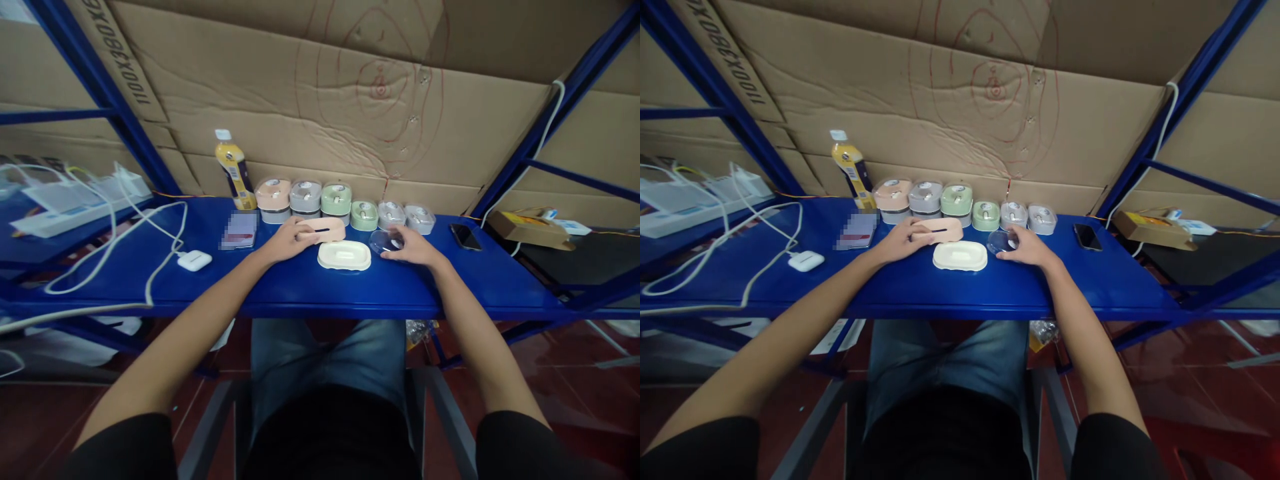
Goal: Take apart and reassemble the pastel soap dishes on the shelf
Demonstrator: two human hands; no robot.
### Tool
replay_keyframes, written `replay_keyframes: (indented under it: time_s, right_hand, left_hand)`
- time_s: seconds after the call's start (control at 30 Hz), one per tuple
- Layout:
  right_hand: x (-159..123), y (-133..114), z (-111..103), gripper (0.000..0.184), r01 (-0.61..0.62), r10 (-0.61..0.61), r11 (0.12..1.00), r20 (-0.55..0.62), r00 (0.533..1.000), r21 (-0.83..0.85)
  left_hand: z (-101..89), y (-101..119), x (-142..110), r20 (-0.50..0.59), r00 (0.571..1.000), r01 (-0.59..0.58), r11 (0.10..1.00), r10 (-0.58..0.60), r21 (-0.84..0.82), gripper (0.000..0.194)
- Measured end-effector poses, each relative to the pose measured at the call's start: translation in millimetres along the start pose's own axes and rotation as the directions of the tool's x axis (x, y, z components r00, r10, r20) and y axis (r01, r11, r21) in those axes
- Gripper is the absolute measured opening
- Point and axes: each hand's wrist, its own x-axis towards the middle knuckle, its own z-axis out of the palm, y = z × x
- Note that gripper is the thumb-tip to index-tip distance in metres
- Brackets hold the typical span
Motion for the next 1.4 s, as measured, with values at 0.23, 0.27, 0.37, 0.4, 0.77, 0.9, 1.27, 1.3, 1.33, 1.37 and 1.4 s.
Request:
replay_keyframes:
  time_s: [0.23, 0.27, 0.37, 0.4, 0.77, 0.9, 1.27, 1.3, 1.33, 1.37, 1.4]
  right_hand:
    - [0.0, -4.7, 3.7, 0.088, 0.032, -0.034, 0.999, -0.043, 0.998, -0.040]
    - [0.2, -7.3, 3.1, 0.087, 0.033, -0.034, 0.999, -0.092, 0.995, -0.013]
    - [1.0, -22.3, 1.1, 0.085, 0.118, -0.106, 0.992, -0.215, 0.971, 0.045]
    - [1.6, -29.7, 1.3, 0.084, 0.171, -0.156, 0.984, -0.223, 0.962, 0.048]
    - [28.2, -99.2, 50.7, 0.084, 0.354, -0.350, 0.930, 0.056, 0.935, -0.098]
    - [31.5, -98.2, 58.0, 0.087, 0.385, -0.380, 0.919, 0.070, 0.922, -0.086]
    - [43.8, -82.0, 64.0, 0.086, 0.338, -0.337, 0.941, 0.039, 0.941, -0.023]
    - [45.3, -81.7, 64.7, 0.085, 0.335, -0.334, 0.942, 0.028, 0.942, -0.015]
    - [46.3, -81.2, 65.4, 0.084, 0.336, -0.336, 0.942, 0.020, 0.942, -0.009]
    - [46.8, -80.9, 66.0, 0.083, 0.342, -0.342, 0.940, 0.017, 0.940, -0.004]
    - [46.5, -80.6, 66.7, 0.083, 0.350, -0.350, 0.937, 0.015, 0.937, -0.001]
  left_hand:
    - [-2.7, -3.3, 0.9, 0.011, 0.999, 0.031, 0.999, -0.031, 0.008, 0.047]
    - [-0.7, 2.8, 0.1, -0.003, 1.000, -0.008, 1.000, 0.008, -0.017, 0.047]
    - [10.0, 26.1, -2.9, -0.012, 0.989, -0.147, 0.985, 0.147, -0.087, 0.049]
    - [14.8, 34.1, -4.0, -0.001, 0.984, -0.177, 0.979, 0.178, -0.103, 0.052]
    - [38.3, 55.0, -5.9, 0.062, 0.996, -0.044, 0.972, 0.060, -0.232, 0.121]
    - [39.4, 50.1, -3.7, 0.068, 0.995, -0.044, 0.956, 0.067, -0.290, 0.123]
    - [45.3, 39.8, 3.1, 0.017, 0.999, -0.037, 0.946, 0.045, -0.322, 0.115]
    - [45.6, 38.7, 3.4, 0.009, 0.999, -0.046, 0.944, 0.052, -0.325, 0.113]
    - [45.7, 37.8, 3.6, 0.001, 0.998, -0.055, 0.943, 0.059, -0.327, 0.112]
    - [45.6, 37.2, 3.6, -0.002, 0.998, -0.063, 0.943, 0.066, -0.326, 0.111]
    - [45.3, 36.8, 3.4, -0.004, 0.997, -0.070, 0.944, 0.072, -0.323, 0.111]
